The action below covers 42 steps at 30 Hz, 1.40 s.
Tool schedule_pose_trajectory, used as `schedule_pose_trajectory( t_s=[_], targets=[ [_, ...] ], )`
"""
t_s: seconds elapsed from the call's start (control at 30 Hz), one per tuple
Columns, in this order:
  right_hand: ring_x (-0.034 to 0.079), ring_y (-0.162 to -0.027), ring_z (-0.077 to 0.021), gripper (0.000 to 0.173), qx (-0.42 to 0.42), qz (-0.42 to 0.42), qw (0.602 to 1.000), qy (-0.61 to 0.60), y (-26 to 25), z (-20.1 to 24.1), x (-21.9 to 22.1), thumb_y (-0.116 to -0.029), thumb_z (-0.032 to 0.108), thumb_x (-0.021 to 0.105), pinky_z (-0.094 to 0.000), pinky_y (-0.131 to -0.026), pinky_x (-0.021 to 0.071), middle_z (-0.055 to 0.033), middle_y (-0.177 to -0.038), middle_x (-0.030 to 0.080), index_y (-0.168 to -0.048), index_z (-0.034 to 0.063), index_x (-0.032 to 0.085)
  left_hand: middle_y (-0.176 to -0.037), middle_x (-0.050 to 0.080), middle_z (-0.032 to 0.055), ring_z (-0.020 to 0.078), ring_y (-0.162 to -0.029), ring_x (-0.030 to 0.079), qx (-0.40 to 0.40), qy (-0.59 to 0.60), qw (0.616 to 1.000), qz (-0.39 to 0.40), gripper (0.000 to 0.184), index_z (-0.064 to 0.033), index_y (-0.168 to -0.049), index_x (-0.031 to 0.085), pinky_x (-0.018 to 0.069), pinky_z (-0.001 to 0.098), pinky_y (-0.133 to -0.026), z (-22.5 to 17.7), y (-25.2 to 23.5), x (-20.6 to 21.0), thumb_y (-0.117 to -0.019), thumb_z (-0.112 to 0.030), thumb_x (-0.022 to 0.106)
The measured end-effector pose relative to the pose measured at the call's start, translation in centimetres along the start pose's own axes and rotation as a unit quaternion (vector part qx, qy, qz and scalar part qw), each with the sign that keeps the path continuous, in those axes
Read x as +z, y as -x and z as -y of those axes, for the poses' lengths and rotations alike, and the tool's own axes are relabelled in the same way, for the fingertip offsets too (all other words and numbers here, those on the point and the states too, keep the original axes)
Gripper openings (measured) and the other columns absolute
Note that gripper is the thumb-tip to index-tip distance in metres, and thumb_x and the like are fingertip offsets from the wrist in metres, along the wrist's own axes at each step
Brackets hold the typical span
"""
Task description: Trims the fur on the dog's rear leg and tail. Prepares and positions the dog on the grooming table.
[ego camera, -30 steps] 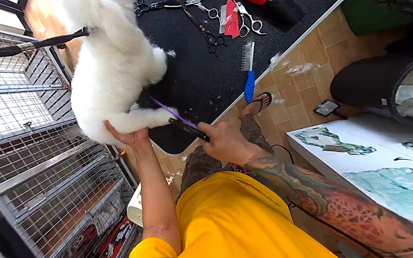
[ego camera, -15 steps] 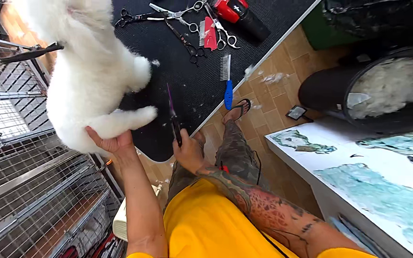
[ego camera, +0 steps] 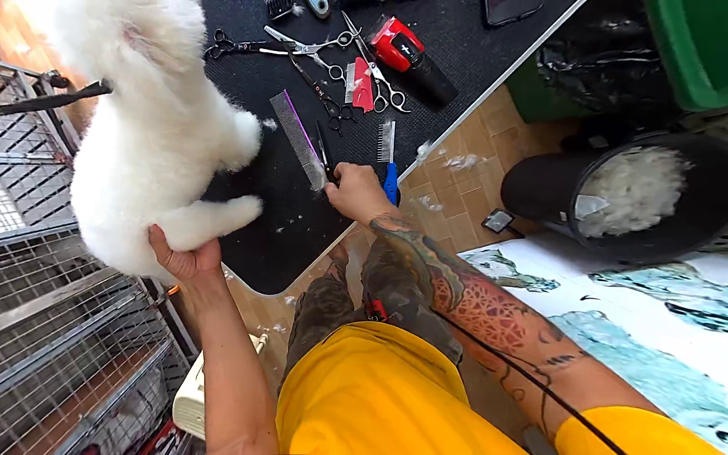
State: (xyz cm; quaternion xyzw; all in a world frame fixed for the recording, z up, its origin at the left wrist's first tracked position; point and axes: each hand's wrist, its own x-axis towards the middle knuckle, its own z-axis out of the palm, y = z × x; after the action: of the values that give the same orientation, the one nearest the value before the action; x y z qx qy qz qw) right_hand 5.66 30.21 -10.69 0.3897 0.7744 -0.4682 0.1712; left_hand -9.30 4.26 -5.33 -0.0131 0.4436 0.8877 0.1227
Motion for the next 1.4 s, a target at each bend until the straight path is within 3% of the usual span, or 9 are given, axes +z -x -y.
schedule_pose_trajectory(
  t_s=[0.1, 0.3, 0.53, 0.63, 0.77, 0.9, 1.0, 1.17, 1.4],
  targets=[
    [0.069, -0.089, -0.0456, 0.025, -0.061, -0.03, 0.996, 0.054, -2.1, 0.4, -2.2, -0.0949, 0.023, 0.061, -0.067, -0.073, 0.0538, -0.0251, -0.09, 0.07, -0.095, -0.0001, 0.071, -0.129, 0.063, 0.0123, 0.0278, -0.123, 0.06, -0.013, 0.0, 1.0, -0.015, 0.043, -0.0122, -0.131, 0.054, 0.0492, 0.0564, -0.105, -0.2, 0.3, 0.5, -0.0973, -0.037, 0.062],
    [0.059, -0.113, -0.0567, 0.04, -0.118, -0.102, 0.976, 0.153, -9.6, 4.0, -4.9, -0.0918, 0.01, 0.064, -0.0706, -0.081, 0.0511, -0.0366, -0.123, 0.059, -0.125, -0.0116, 0.06, -0.125, 0.066, 0.0113, 0.0274, -0.119, 0.063, -0.012, 0.0, 0.999, -0.047, 0.048, -0.0141, -0.128, 0.058, 0.052, 0.0546, -0.101, -0.1, 1.0, 1.2, -0.0902, -0.041, 0.071],
    [0.064, -0.098, -0.0566, 0.035, -0.094, -0.013, 0.979, 0.178, -11.2, 6.5, -6.3, -0.0855, 0.022, 0.065, -0.0726, -0.071, 0.0468, -0.0362, -0.1, 0.064, -0.094, -0.0116, 0.061, -0.122, 0.067, 0.0116, 0.0271, -0.116, 0.065, -0.013, -0.009, 0.998, -0.061, 0.053, -0.0118, -0.125, 0.06, 0.0541, 0.0536, -0.098, 0.7, 1.3, 1.4, -0.0854, -0.044, 0.076],
    [0.066, -0.087, -0.048, 0.028, -0.13, -0.033, 0.99, 0.043, -8.6, 4.6, -5.7, -0.0904, 0.022, 0.056, -0.0667, -0.068, 0.0482, -0.0274, -0.087, 0.064, -0.098, -0.0041, 0.062, -0.122, 0.067, 0.0114, 0.0268, -0.116, 0.064, -0.007, -0.019, 0.997, -0.076, 0.053, -0.0116, -0.126, 0.059, 0.0537, 0.0537, -0.099, 1.0, 1.5, 1.7, -0.0907, -0.05, 0.067],
    [0.06, -0.054, -0.0228, 0.014, -0.102, 0.07, 0.955, -0.269, -1.0, 0.2, -2.7, -0.0989, 0.017, 0.057, -0.0407, -0.045, 0.0509, -0.0079, -0.073, 0.061, -0.11, 0.0081, 0.054, -0.121, 0.068, 0.0119, 0.0277, -0.116, 0.065, -0.002, -0.018, 0.995, -0.097, 0.058, -0.0109, -0.125, 0.061, 0.0541, 0.054, -0.098, 1.3, 1.7, 1.6, -0.0914, -0.058, 0.06],
    [0.061, -0.059, -0.0181, 0.036, -0.042, 0.162, 0.853, -0.494, 4.8, -3.1, 3.3, -0.1025, 0.01, 0.05, -0.0325, -0.05, 0.0543, -0.0071, -0.083, 0.067, -0.138, 0.0095, 0.05, -0.118, 0.068, 0.0106, 0.0256, -0.112, 0.066, 0.004, -0.037, 0.994, -0.105, 0.06, -0.0111, -0.123, 0.06, 0.0559, 0.0512, -0.094, 1.7, 1.7, 1.4, -0.0913, -0.062, 0.054],
    [0.059, -0.065, -0.0125, 0.035, -0.019, 0.187, 0.857, -0.479, 8.5, -3.9, 6.2, -0.1026, 0.014, 0.05, -0.0284, -0.055, 0.0522, -0.0021, -0.086, 0.063, -0.136, 0.0031, 0.054, -0.117, 0.068, 0.0106, 0.0254, -0.111, 0.066, 0.019, -0.053, 0.992, -0.109, 0.061, -0.0108, -0.122, 0.06, 0.0564, 0.0505, -0.093, 1.8, 1.7, 1.5, -0.0915, -0.063, 0.053],
    [0.061, -0.126, -0.0237, 0.068, -0.044, 0.34, 0.782, -0.52, 10.3, -3.9, 8.1, -0.0817, -0.01, 0.052, -0.0404, -0.106, 0.0553, -0.0105, -0.136, 0.06, -0.147, -0.0007, 0.038, -0.115, 0.069, 0.0095, 0.0234, -0.108, 0.067, 0.032, -0.076, 0.99, -0.114, 0.055, -0.0112, -0.121, 0.06, 0.0574, 0.047, -0.092, 2.2, 1.6, 1.0, -0.0903, -0.057, 0.061],
    [0.073, -0.093, -0.0111, 0.046, -0.077, 0.364, 0.813, -0.448, 10.4, -2.4, 10.0, -0.0913, 0.007, 0.07, -0.0296, -0.083, 0.0654, 0.0001, -0.11, 0.073, -0.135, 0.0058, 0.057, -0.099, 0.07, 0.0067, 0.0177, -0.09, 0.069, 0.028, -0.064, 0.991, -0.113, 0.051, -0.0106, -0.112, 0.062, 0.0593, 0.0372, -0.081, 2.5, 1.6, 0.0, -0.0945, -0.058, 0.052]
  ],
)
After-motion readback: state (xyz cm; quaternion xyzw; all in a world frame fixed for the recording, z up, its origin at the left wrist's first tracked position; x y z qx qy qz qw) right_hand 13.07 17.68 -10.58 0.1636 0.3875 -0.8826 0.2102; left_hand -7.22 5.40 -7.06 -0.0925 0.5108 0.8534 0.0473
